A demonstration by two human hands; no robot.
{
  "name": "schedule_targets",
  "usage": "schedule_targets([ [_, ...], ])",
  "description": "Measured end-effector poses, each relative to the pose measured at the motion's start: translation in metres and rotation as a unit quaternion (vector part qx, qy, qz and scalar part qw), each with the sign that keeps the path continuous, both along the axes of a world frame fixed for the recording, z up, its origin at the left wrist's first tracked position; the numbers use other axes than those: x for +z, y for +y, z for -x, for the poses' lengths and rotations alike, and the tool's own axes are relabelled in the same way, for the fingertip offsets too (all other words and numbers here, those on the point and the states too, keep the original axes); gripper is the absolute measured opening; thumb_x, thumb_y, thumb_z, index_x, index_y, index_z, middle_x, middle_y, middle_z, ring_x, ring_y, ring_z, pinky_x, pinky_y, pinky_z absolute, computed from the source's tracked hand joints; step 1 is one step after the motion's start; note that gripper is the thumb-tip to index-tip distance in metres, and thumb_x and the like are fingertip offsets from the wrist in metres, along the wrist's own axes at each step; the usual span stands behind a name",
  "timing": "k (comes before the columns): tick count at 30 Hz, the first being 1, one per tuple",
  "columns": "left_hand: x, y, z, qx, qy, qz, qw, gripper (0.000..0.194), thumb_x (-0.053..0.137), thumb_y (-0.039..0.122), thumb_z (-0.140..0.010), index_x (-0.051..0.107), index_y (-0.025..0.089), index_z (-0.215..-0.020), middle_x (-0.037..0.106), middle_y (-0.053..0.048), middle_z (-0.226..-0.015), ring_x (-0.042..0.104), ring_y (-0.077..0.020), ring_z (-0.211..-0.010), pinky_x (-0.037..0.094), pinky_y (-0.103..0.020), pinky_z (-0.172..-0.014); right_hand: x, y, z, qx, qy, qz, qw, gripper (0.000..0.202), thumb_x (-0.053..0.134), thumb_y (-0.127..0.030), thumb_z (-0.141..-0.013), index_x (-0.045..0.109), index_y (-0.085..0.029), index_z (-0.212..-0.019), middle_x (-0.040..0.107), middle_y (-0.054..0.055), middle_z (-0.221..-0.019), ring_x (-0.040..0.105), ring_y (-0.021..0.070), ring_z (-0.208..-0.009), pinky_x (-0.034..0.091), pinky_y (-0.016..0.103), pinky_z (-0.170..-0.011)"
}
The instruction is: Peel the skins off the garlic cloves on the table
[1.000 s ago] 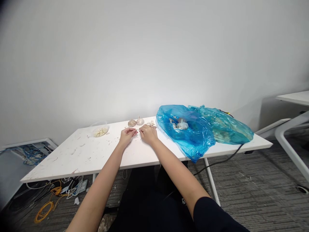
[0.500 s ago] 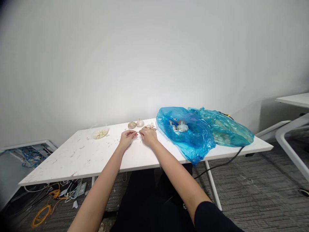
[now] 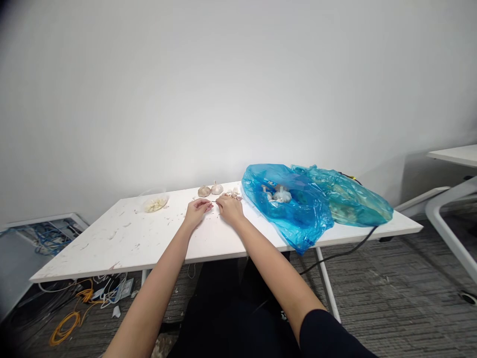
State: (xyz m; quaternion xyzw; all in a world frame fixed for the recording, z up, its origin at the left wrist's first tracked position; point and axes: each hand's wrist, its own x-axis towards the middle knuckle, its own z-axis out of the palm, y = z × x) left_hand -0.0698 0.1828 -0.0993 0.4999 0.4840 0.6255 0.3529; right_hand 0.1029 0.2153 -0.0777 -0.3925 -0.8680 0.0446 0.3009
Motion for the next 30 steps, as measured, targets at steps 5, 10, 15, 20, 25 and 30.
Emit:
schedule_targets([
  [5,0.0004,-0.0002,-0.0012,0.008,0.001,0.005,1.000,0.029,0.078,0.035,-0.064,0.067,0.014,-0.079,0.070,-0.006,-0.079,0.069,-0.0199,-0.079,0.054,-0.040,-0.085,-0.0022,0.0019,-0.0011,-0.009,0.022,0.007,1.000,0.031,0.039,-0.032,-0.097,0.068,-0.027,-0.107,0.067,0.001,-0.113,0.059,0.0166,-0.099,0.040,0.025,-0.076],
  [10,-0.0007,0.0018,0.0001,0.016,-0.007,-0.005,1.000,0.029,0.078,0.035,-0.064,0.067,0.014,-0.079,0.069,-0.005,-0.077,0.069,-0.0194,-0.079,0.053,-0.040,-0.086,-0.0003,-0.0033,-0.0011,0.004,0.007,-0.001,1.000,0.029,0.041,-0.033,-0.096,0.068,-0.026,-0.105,0.067,0.002,-0.112,0.058,0.0173,-0.101,0.040,0.026,-0.077],
  [15,0.0013,0.0012,-0.0008,0.015,-0.004,0.003,1.000,0.028,0.079,0.035,-0.063,0.067,0.014,-0.078,0.070,-0.005,-0.076,0.069,-0.0200,-0.079,0.054,-0.039,-0.083,0.0013,-0.0039,-0.0015,0.002,-0.003,0.005,1.000,0.030,0.040,-0.032,-0.096,0.066,-0.027,-0.110,0.065,0.003,-0.115,0.057,0.0176,-0.103,0.039,0.026,-0.076],
  [20,0.0018,0.0006,-0.0016,0.014,-0.003,0.010,1.000,0.027,0.078,0.033,-0.064,0.068,0.013,-0.079,0.071,-0.006,-0.078,0.069,-0.0203,-0.080,0.054,-0.039,-0.084,0.0011,-0.0028,-0.0025,0.004,-0.003,-0.002,1.000,0.030,0.040,-0.032,-0.097,0.067,-0.027,-0.108,0.066,0.002,-0.112,0.058,0.0169,-0.101,0.039,0.025,-0.074],
  [25,0.0010,0.0013,-0.0008,0.010,-0.004,0.008,1.000,0.027,0.078,0.033,-0.064,0.068,0.013,-0.080,0.071,-0.007,-0.079,0.069,-0.0203,-0.081,0.053,-0.039,-0.084,0.0019,-0.0037,-0.0025,0.011,-0.001,-0.013,1.000,0.030,0.040,-0.033,-0.097,0.067,-0.027,-0.108,0.066,0.003,-0.113,0.057,0.0171,-0.103,0.038,0.025,-0.076],
  [30,0.0010,0.0019,-0.0004,0.015,-0.006,0.009,1.000,0.027,0.078,0.033,-0.064,0.067,0.013,-0.079,0.070,-0.006,-0.077,0.070,-0.0202,-0.080,0.054,-0.039,-0.084,0.0033,-0.0048,-0.0022,0.006,-0.016,-0.005,1.000,0.030,0.040,-0.031,-0.097,0.068,-0.027,-0.105,0.066,0.003,-0.111,0.057,0.0170,-0.100,0.038,0.025,-0.073],
])
